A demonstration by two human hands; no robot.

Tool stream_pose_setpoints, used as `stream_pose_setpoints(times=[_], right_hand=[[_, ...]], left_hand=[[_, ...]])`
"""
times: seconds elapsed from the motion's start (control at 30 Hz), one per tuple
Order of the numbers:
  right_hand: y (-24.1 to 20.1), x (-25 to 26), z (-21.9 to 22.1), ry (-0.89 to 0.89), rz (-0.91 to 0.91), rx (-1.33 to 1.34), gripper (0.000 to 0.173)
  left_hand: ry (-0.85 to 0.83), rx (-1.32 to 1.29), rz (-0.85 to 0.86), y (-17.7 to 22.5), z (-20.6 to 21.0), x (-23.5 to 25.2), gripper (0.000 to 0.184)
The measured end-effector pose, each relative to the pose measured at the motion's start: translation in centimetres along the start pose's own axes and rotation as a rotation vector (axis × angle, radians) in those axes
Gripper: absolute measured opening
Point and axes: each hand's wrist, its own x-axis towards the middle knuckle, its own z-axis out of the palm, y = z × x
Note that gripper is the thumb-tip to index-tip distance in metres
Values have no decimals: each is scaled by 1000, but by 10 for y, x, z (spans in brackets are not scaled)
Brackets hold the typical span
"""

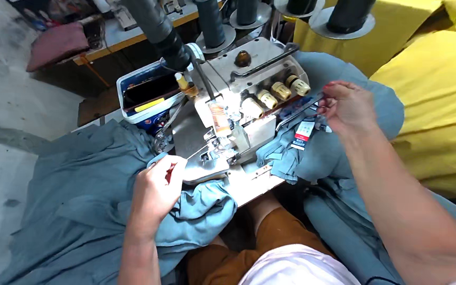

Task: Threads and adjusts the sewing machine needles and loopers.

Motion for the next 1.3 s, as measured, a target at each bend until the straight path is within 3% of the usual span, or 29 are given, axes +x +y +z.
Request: stream_pose_setpoints(times=[0.07, 0.17, 0.23, 0.37, 0.43, 0.53, 0.63, 0.73, 0.83, 0.97, 1.1, 1.23, 1.3], right_hand=[[8, -10, 7, -73, 11, -75, 7], [27, -15, 3, -145, -88, -287, 21], [29, -24, -11, -131, -314, -342, 31], [13, -65, -27, -59, -747, -32, 8], [17, -99, -15, -148, -838, 20, 13], [46, -144, 20, -363, -867, -144, 16], [82, -161, 49, -380, -981, -243, 12], [99, -162, 69, -281, -1105, -338, 17], [108, -162, 78, -194, -1099, -405, 20], [116, -158, 85, -136, -1101, -417, 20], [124, -153, 91, -121, -1067, -317, 17], [126, -154, 92, -181, -1021, -271, 17], [127, -153, 93, -210, -1015, -259, 15]], left_hand=[[14, -22, -35, -3, 0, 1, 24], [23, -24, -102, -9, 1, 2, 21], [27, -16, -113, -15, 3, 0, 21], [32, -23, -89, -31, 11, -9, 19], [24, -11, -111, -34, 15, -12, 19], [-4, 19, -157, -32, 17, -15, 21], [-50, 76, -202, -25, 17, -17, 17], [-118, 141, -244, -13, 11, -17, 40], [-36, 118, -145, 4, 5, -4, 51], [-88, -107, 9, 11, 15, 31, 42], [-290, -256, -31, 8, 37, 67, 32], [-373, -339, -40, 3, 46, 80, 20], [-393, -367, -56, 3, 45, 81, 23]])
